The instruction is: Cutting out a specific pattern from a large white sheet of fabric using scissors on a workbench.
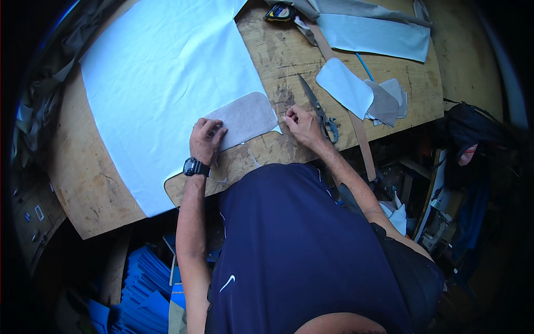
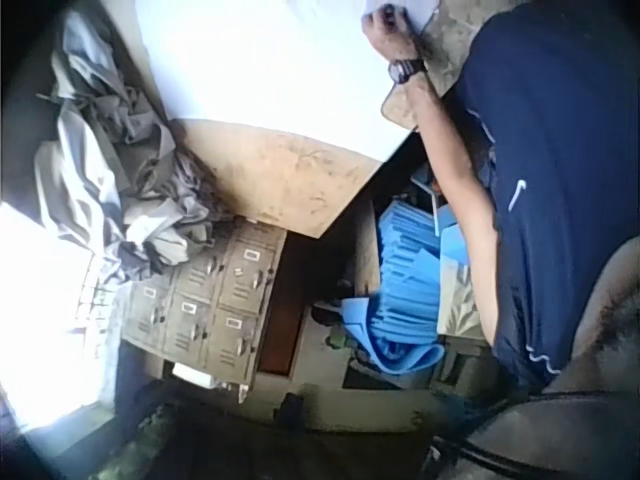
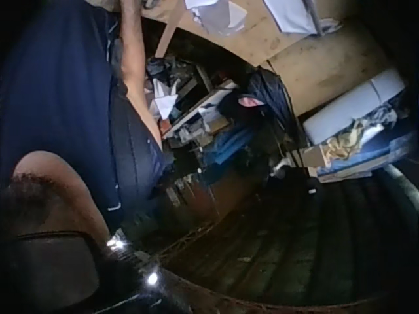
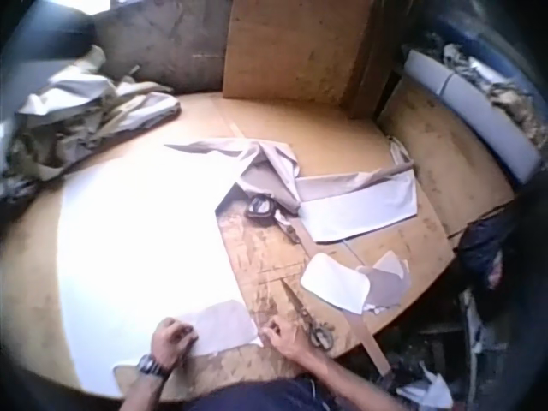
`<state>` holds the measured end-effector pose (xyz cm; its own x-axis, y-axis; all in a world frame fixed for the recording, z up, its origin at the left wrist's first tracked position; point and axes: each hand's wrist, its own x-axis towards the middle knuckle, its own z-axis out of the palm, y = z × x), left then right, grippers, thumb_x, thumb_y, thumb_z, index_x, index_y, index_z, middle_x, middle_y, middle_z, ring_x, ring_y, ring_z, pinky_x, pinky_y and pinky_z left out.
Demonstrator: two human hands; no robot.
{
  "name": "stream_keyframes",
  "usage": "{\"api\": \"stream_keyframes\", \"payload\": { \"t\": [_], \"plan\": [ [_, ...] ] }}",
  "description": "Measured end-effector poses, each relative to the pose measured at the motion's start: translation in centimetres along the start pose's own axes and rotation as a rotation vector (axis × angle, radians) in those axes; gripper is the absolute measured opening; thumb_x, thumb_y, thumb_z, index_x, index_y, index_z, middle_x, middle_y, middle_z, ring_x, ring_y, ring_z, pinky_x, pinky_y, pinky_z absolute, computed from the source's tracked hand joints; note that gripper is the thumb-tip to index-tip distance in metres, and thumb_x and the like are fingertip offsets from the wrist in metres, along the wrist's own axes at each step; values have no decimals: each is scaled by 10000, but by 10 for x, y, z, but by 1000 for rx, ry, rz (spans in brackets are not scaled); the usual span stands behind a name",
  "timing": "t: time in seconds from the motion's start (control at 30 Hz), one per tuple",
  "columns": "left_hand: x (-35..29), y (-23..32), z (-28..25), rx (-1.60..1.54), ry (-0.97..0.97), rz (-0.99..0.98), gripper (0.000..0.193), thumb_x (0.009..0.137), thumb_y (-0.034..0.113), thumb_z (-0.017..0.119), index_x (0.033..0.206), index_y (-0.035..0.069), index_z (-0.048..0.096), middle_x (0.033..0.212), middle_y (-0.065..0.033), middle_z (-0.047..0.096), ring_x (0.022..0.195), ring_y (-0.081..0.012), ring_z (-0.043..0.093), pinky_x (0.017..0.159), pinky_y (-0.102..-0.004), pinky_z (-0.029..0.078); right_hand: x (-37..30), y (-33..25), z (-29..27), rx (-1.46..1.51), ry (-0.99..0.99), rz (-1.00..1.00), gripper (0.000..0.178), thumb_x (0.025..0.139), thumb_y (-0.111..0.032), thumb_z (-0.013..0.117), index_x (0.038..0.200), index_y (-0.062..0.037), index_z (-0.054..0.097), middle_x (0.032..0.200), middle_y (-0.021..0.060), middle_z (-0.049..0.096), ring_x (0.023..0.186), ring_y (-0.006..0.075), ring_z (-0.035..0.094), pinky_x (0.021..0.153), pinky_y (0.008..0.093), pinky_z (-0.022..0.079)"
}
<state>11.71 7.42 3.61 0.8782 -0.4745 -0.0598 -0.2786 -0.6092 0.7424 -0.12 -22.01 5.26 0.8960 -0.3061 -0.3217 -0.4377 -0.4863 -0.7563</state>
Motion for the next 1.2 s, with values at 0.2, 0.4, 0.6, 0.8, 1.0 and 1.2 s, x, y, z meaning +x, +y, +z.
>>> {"api": "stream_keyframes", "payload": {
  "t": [0.2, 0.4, 0.6, 0.8, 1.0, 1.2],
  "plan": [
    [1, 1, 1, 41, 2, 24, 200, 812, 130, 818, 997, 88, 759, 915, -81, 633, 809, -231, 623, 728, -361, 540, -13, -5, 14, -32, -35, -205, 159, 940, -181, 655, 997, -33, 648, 889, 170, 701, 849, 357, 707, 737, 444, 556],
    [7, -2, -2, 16, 1, -12, 196, 805, 145, 828, 985, 100, 765, 915, -80, 635, 797, -230, 627, 715, -366, 544, -12, -8, 33, -97, -71, -369, 180, 956, -181, 638, 1071, -46, 673, 941, 151, 700, 904, 341, 699, 788, 440, 559],
    [6, -6, -1, 40, -6, 7, 188, 805, 149, 831, 977, 110, 764, 912, -76, 636, 817, -229, 634, 728, -366, 548, -18, -23, 61, -225, -383, -607, 188, 889, -122, 673, 1072, -99, 711, 876, 101, 664, 847, 310, 691, 742, 421, 562],
    [5, -4, -2, 53, 8, 9, 180, 810, 145, 827, 976, 114, 764, 909, -78, 635, 833, -233, 635, 738, -365, 549, -15, -12, 66, -248, -477, -660, 242, 856, -148, 681, 1089, -95, 714, 851, 112, 636, 832, 317, 679, 744, 423, 560],
    [7, -1, -3, 81, -12, 15, 178, 815, 151, 823, 978, 110, 763, 911, -83, 636, 837, -240, 635, 747, -370, 545, -18, -20, 46, -380, -767, -477, 212, 882, -174, 647, 1033, -45, 719, 939, 147, 701, 910, 335, 692, 802, 431, 559],
    [1, 10, 7, 167, 98, 125, 141, 862, 94, 755, 1003, 93, 749, 991, -88, 662, 973, -295, 621, 860, -413, 509, -42, -1, -14, -103, -274, -279, 244, 925, -195, 582, 1030, -13, 704, 988, 169, 707, 957, 349, 689, 864, 454, 539]
  ]
}}
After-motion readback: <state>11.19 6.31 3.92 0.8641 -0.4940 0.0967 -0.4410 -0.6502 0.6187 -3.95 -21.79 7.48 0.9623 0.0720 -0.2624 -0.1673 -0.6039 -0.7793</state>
